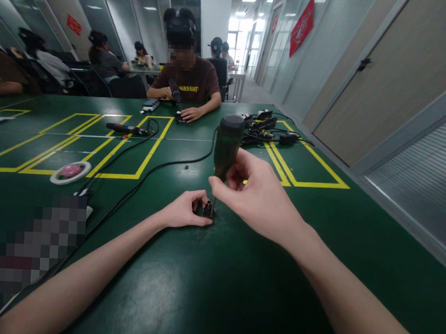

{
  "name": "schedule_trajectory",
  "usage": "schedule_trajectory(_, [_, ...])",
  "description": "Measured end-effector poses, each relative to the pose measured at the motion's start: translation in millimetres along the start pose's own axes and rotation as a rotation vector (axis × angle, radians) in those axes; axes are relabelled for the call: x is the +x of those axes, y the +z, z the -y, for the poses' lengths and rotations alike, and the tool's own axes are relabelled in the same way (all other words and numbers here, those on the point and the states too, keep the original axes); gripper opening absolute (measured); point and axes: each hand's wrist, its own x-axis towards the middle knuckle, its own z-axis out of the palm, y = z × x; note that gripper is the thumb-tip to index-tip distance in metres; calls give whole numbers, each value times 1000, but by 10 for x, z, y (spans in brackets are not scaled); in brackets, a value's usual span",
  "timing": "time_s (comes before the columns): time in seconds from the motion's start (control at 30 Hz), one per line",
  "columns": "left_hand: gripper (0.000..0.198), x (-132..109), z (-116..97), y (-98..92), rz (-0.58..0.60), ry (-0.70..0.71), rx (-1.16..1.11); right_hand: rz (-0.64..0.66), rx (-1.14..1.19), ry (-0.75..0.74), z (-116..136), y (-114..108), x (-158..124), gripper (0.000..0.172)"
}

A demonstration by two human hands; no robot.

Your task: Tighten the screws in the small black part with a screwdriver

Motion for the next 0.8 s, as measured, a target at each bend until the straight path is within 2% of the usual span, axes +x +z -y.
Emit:
schedule_trajectory(0.5, [33,-1,8,-5,12,12,-2,79,29,-25,0,-40,0,11])
schedule_trajectory(0.8, [32,2,3,-2,19,15,-27,127,-17,-48,-90,61,-16,19])
